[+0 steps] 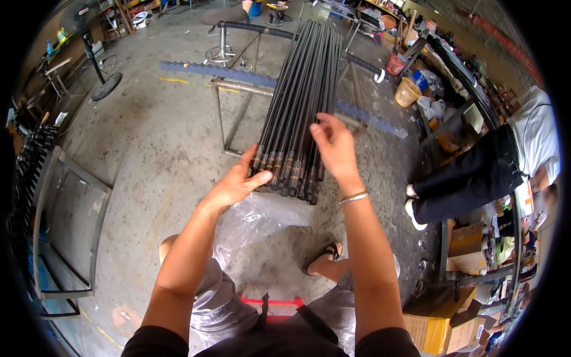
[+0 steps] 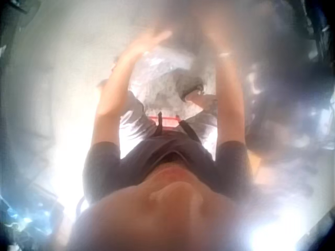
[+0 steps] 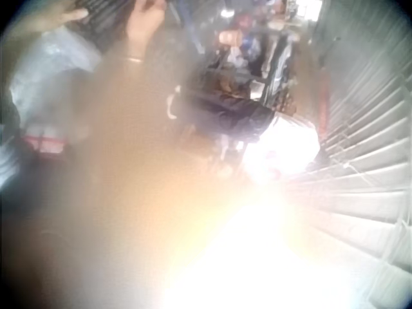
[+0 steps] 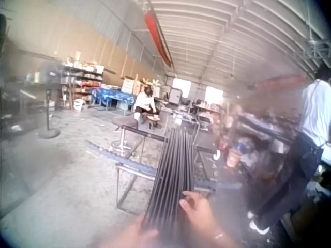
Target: The person picks up long black metal rods one by one from a pile on a metal rack and places them into a clear plastic bag. They continue this process, stacking the rods neatly inside the bag until a substantial bundle is formed. The person then lifts the bag containing the rods and hands it to a coworker.
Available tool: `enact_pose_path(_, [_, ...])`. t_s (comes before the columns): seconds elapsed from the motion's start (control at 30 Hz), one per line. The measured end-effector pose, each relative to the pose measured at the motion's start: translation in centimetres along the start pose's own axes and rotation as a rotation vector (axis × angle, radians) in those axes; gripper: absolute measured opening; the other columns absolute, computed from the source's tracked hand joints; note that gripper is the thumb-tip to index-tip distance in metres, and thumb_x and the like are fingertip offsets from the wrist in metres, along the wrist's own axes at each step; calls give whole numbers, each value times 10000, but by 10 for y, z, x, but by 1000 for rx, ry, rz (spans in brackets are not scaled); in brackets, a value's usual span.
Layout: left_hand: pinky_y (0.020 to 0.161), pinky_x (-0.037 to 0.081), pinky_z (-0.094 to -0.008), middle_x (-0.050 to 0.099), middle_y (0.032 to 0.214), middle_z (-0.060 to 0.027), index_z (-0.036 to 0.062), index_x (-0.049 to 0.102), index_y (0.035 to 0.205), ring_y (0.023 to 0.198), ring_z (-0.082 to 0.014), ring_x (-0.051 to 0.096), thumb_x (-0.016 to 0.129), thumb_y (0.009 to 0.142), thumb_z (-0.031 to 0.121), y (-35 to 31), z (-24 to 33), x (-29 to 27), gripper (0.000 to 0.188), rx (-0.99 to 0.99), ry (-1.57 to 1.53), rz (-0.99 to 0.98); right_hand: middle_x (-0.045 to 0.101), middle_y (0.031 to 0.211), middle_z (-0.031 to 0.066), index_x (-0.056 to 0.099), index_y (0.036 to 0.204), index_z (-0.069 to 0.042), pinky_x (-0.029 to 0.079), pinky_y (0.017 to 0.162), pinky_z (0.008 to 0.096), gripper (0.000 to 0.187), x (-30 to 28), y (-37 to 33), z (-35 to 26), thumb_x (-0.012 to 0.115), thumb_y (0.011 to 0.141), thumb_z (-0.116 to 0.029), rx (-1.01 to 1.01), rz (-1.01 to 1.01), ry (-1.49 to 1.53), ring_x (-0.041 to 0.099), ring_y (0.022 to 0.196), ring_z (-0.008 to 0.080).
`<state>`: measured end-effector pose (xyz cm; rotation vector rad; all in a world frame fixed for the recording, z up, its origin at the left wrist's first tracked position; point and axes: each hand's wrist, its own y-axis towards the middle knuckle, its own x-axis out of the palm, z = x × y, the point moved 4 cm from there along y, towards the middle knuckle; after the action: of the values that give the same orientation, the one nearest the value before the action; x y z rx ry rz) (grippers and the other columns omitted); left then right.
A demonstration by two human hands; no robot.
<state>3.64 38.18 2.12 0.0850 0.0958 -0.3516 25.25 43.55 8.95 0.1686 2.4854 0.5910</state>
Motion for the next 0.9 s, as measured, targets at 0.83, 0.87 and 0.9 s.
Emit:
enact_pose_path(0.83, [995, 378, -295, 494, 1294, -183, -25, 19, 1439, 1171, -215, 506, 787, 726, 218, 1, -7, 0, 1076, 25, -152, -34, 561, 1102, 74, 328, 1336, -47, 514, 644, 292, 563, 19, -111, -3, 563, 914, -336, 595, 18, 576, 594, 872, 143])
enact_pose_path(0.87, [994, 380, -296, 496, 1293, -182, -20, 19, 1440, 1171, -214, 507, 785, 728, 212, 1, -7, 1, 1071, 26, -175, -36, 562, 1088, 70, 357, 1314, -41, 507, 637, 280, 535, 19, -111, -5, 567, 914, -327, 559, 39, 524, 593, 848, 133])
enact_pose_path(0.9, [993, 382, -298, 497, 1291, -182, -15, 19, 1442, 1171, -213, 507, 782, 731, 206, 0, -6, 2, 1066, 26, -198, -38, 567, 1056, 77, 380, 1275, -15, 501, 642, 267, 526, 18, -111, 3, 586, 902, -323, 490, 74, 480, 585, 831, 132])
